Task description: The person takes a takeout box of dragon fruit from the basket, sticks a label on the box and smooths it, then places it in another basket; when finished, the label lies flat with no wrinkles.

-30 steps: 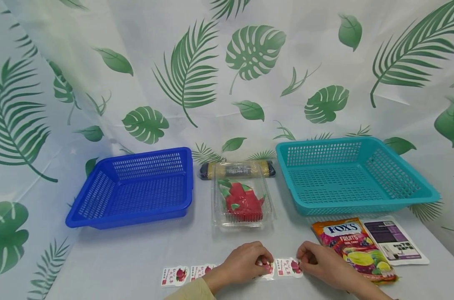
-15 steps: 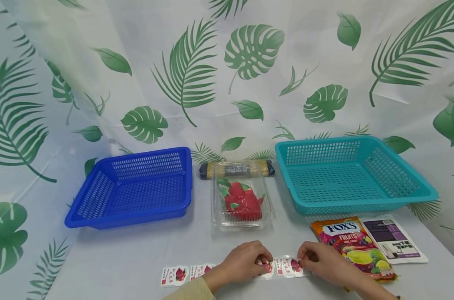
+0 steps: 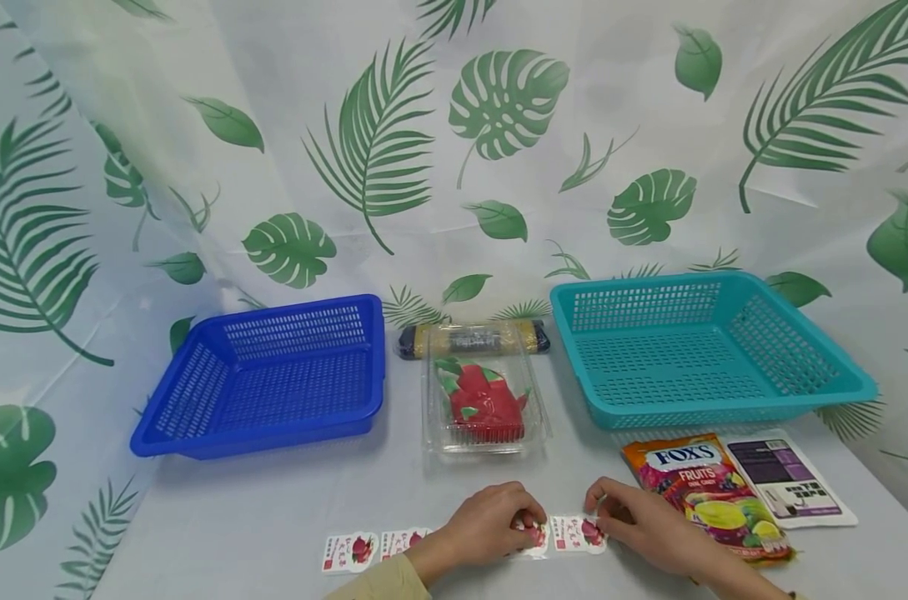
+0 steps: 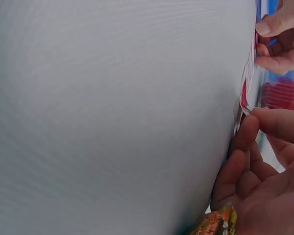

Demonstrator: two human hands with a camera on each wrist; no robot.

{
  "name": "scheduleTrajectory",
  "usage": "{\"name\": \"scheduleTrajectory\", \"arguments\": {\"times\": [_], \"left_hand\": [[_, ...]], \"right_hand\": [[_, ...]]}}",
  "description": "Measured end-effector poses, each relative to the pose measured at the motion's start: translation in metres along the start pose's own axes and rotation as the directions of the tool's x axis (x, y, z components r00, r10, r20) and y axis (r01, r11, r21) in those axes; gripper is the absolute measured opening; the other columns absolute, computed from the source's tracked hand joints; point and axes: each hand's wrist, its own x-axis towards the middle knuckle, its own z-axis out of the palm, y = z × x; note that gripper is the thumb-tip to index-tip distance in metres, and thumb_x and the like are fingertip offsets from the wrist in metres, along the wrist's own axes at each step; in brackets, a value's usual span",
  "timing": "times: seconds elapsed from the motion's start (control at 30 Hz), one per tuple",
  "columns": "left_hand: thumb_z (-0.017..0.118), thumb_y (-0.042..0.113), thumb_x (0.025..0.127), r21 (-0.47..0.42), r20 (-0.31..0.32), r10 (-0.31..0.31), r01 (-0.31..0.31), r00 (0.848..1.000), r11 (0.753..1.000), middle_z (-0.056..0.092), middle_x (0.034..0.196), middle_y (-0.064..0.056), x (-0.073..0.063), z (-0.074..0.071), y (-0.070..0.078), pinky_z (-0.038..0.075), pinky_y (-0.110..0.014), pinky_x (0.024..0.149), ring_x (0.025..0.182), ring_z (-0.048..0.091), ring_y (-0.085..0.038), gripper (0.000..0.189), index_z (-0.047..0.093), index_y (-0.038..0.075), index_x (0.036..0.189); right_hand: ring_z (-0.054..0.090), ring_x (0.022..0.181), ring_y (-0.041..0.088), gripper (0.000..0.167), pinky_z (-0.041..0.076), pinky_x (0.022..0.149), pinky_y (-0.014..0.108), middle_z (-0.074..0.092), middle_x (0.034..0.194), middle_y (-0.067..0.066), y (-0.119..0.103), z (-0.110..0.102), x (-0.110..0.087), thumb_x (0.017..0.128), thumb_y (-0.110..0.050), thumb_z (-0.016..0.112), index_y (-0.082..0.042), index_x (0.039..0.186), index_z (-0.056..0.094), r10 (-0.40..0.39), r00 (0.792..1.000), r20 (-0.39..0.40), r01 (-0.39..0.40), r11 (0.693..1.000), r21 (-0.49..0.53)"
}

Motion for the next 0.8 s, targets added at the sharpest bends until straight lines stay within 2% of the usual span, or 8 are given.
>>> {"name": "scheduleTrajectory", "arguments": {"times": [0.17,0.4,0.57,0.8], "left_hand": [[0.077,0.018,0.086,0.008,-0.003,-0.003,0.003,1.0,1.0,0.055,0.082,0.016,0.001,-0.0001,0.0006,0.041,-0.014,0.068,0.073,0.046,0.007,0.012,0.074,0.018,0.097],[0.077,0.017,0.086,0.003,0.003,-0.002,0.002,1.0,1.0,0.055,0.081,0.016,0.0015,0.0004,0.0002,0.04,-0.013,0.068,0.073,0.046,0.007,0.011,0.074,0.017,0.097],[0.076,0.016,0.086,-0.009,0.012,-0.009,0.009,1.0,1.0,0.055,0.08,0.016,0.0025,0.0014,-0.0009,0.041,-0.013,0.068,0.072,0.046,0.007,0.011,0.074,0.016,0.097],[0.076,0.015,0.086,-0.018,0.016,-0.023,0.023,1.0,1.0,0.054,0.079,0.017,0.0037,0.0014,-0.0015,0.041,-0.013,0.067,0.071,0.045,0.007,0.011,0.075,0.016,0.097]], "right_hand": [[0.048,0.077,0.008,0.004,0.042,0.064,0.024,0.056,0.086,0.0,0.0023,-0.0014,0.0003,0.095,-0.014,0.064,-0.014,0.098,0.066,-0.015,1.0,0.013,0.016,0.999,-0.034],[0.05,0.078,0.007,0.007,0.047,0.07,0.022,0.062,0.093,0.0,0.0038,-0.0039,-0.0017,0.095,-0.015,0.064,-0.012,0.097,0.069,-0.032,0.999,0.012,0.032,0.999,-0.015],[0.05,0.077,0.006,0.007,0.046,0.069,0.022,0.062,0.092,0.0,0.0024,-0.0045,-0.0041,0.095,-0.014,0.064,-0.011,0.097,0.07,-0.044,0.999,0.001,0.044,0.999,-0.004],[0.052,0.078,0.005,0.007,0.047,0.069,0.022,0.063,0.093,-0.002,0.0015,-0.008,-0.0056,0.095,-0.012,0.063,-0.013,0.097,0.07,-0.1,0.995,-0.008,0.1,0.995,-0.013]]}}
